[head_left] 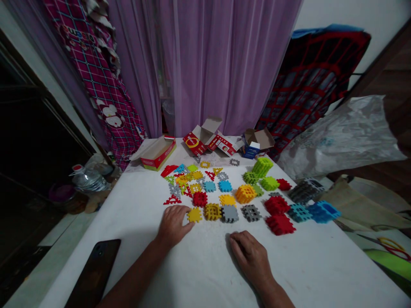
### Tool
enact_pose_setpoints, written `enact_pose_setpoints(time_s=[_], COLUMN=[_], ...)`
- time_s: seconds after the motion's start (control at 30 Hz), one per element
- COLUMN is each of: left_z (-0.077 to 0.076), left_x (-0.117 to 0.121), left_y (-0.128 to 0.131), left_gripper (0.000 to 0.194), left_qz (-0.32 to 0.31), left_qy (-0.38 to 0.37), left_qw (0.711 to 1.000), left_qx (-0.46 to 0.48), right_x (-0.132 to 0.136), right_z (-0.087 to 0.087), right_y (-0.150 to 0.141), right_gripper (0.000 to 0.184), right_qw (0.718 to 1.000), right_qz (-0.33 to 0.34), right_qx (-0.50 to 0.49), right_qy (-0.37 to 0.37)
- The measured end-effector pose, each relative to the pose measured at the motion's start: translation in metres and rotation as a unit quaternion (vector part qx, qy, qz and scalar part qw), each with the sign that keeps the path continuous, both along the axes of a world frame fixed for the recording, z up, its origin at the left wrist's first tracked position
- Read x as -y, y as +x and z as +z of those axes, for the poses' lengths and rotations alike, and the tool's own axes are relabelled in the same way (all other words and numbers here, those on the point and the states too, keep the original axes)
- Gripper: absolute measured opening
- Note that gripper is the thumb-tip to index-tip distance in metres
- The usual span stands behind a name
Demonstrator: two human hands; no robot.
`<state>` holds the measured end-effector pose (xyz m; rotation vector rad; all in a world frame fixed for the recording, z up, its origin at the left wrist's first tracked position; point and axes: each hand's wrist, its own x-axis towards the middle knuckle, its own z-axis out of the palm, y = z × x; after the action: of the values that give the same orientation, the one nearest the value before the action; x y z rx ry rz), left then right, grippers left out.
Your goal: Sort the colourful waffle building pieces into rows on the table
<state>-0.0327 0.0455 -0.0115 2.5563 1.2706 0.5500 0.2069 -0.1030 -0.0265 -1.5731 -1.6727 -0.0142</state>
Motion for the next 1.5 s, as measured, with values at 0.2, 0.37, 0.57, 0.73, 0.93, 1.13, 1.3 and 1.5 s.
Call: enact_pose_setpoints(time_s=[0.2, 0.37, 0.57, 0.73, 0.93, 1.13, 1.3, 1.5], left_z=[0.01, 0.039, 0.056, 0.052, 0.045, 0.045, 0.056, 0.064], left_x=[-0.008, -0.051, -0.122, -0.159, -0.173, -0.17, -0.169, -0.137], left_y=[-0.006, 0.0, 0.046, 0.08, 0.083, 0.082, 0.082, 0.037], left_gripper=[0.026, 0.02, 0.027, 0.026, 0.015, 0.022, 0.026, 0.03], left_qz=[-0.009, 0.004, -0.008, -0.048, -0.054, -0.079, -0.01, 0.13], left_qy=[-0.026, -0.027, 0.026, 0.007, 0.01, 0.049, 0.061, -0.011], left_qw=[1.0, 1.0, 0.998, 0.98, 0.975, 0.98, 0.995, 0.988], left_qx=[0.011, -0.005, -0.063, -0.194, -0.215, -0.175, -0.078, 0.084], right_x=[0.0, -0.003, -0.004, -0.005, -0.006, -0.006, -0.006, -0.007], right_z=[0.0, 0.004, 0.001, 0.0, 0.002, 0.003, 0.0, -0.002], right_y=[0.002, 0.004, 0.006, 0.006, 0.006, 0.006, 0.007, 0.01], right_gripper=[0.019, 0.015, 0.017, 0.018, 0.02, 0.018, 0.019, 0.019], right_qw=[1.0, 1.0, 0.998, 0.997, 0.995, 0.995, 0.996, 0.996], right_qz=[0.008, 0.021, -0.001, 0.002, 0.007, 0.008, 0.001, 0.002], right_qx=[0.01, -0.005, -0.058, -0.078, -0.095, -0.102, -0.094, -0.093], right_qy=[-0.003, 0.016, 0.009, 0.008, 0.0, 0.005, 0.0, -0.002])
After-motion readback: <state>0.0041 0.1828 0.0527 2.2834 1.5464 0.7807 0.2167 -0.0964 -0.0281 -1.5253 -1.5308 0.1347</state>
